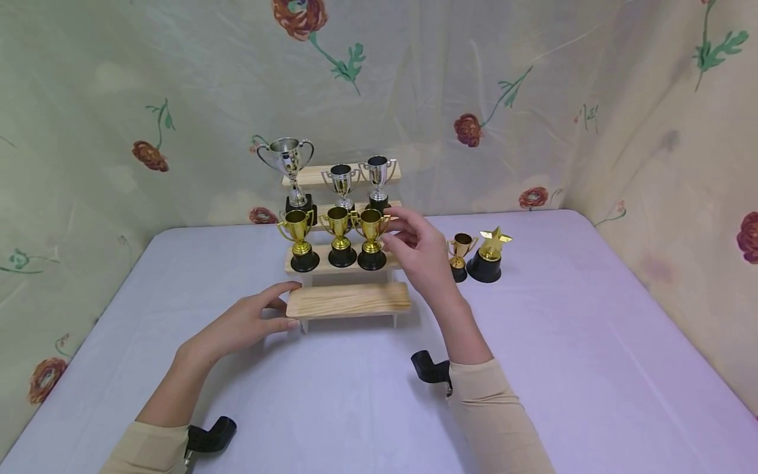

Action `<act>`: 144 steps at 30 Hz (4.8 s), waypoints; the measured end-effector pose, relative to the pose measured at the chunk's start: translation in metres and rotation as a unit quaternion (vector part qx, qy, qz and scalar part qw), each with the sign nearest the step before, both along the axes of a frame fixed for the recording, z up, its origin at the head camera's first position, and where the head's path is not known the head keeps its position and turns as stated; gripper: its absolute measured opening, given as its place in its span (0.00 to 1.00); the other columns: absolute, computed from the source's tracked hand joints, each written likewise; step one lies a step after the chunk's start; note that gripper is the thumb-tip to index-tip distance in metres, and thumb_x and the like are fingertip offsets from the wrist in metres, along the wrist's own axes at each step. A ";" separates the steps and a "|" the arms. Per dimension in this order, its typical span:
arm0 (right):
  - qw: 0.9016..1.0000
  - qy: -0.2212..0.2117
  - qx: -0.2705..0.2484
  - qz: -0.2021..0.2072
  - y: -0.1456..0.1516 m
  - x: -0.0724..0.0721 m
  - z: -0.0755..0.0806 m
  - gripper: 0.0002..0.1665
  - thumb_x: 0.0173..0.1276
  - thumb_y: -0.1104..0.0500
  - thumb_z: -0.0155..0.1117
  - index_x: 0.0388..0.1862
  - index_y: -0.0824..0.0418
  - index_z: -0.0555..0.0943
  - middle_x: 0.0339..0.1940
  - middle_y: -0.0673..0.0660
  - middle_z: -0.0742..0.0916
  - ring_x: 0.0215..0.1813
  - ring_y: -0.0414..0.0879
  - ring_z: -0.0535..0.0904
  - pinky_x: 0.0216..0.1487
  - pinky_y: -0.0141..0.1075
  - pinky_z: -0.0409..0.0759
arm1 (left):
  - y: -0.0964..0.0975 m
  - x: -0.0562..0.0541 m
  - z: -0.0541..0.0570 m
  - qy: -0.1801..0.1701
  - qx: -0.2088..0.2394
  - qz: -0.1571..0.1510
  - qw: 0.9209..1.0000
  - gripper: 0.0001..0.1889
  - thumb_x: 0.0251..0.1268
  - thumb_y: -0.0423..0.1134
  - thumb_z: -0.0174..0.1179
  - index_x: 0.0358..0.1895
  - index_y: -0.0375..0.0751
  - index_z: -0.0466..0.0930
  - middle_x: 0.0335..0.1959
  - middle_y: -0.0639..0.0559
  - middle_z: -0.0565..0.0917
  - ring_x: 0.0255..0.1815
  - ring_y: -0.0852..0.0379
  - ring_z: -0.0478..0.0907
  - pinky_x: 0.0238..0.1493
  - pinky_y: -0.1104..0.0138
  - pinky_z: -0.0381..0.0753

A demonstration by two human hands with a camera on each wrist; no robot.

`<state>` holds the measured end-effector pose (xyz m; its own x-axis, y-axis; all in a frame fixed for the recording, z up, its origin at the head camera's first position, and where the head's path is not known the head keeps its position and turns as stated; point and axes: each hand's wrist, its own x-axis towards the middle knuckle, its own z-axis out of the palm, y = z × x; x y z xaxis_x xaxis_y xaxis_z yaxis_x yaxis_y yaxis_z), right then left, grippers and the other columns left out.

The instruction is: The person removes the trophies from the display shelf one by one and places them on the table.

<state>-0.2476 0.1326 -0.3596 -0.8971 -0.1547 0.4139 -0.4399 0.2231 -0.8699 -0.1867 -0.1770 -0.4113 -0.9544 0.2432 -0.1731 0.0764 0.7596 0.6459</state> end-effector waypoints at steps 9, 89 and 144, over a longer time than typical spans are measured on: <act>1.000 0.023 -0.014 -0.011 -0.001 0.001 0.001 0.14 0.71 0.62 0.64 0.53 0.65 0.82 0.41 0.59 0.86 0.36 0.39 0.84 0.44 0.33 0.84 | -0.002 0.000 -0.001 0.002 0.005 -0.006 1.000 0.36 0.62 0.56 0.66 0.73 0.68 0.62 0.49 0.52 0.84 0.49 0.54 0.78 0.46 0.60 0.76; 0.979 -0.107 0.158 -0.072 0.074 -0.013 -0.004 0.08 0.70 0.65 0.59 0.44 0.68 0.80 0.44 0.68 0.88 0.39 0.48 0.86 0.42 0.33 0.84 | -0.001 -0.001 -0.002 -0.007 0.009 0.000 1.000 0.36 0.61 0.57 0.67 0.72 0.72 0.62 0.48 0.52 0.83 0.45 0.54 0.78 0.41 0.63 0.76; 0.946 -0.177 0.257 -0.090 0.073 -0.018 -0.015 0.11 0.67 0.69 0.57 0.46 0.70 0.81 0.42 0.68 0.86 0.37 0.52 0.85 0.43 0.44 0.86 | -0.001 -0.001 -0.001 -0.003 0.010 -0.004 1.000 0.36 0.62 0.55 0.67 0.73 0.68 0.62 0.49 0.51 0.84 0.47 0.53 0.78 0.43 0.62 0.76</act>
<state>-0.2655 0.2058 -0.3745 -0.9963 -0.0861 -0.0054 -0.0566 0.7000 -0.7119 -0.1875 -0.1780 -0.4125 -0.9513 0.2544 -0.1744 0.0782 0.7458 0.6615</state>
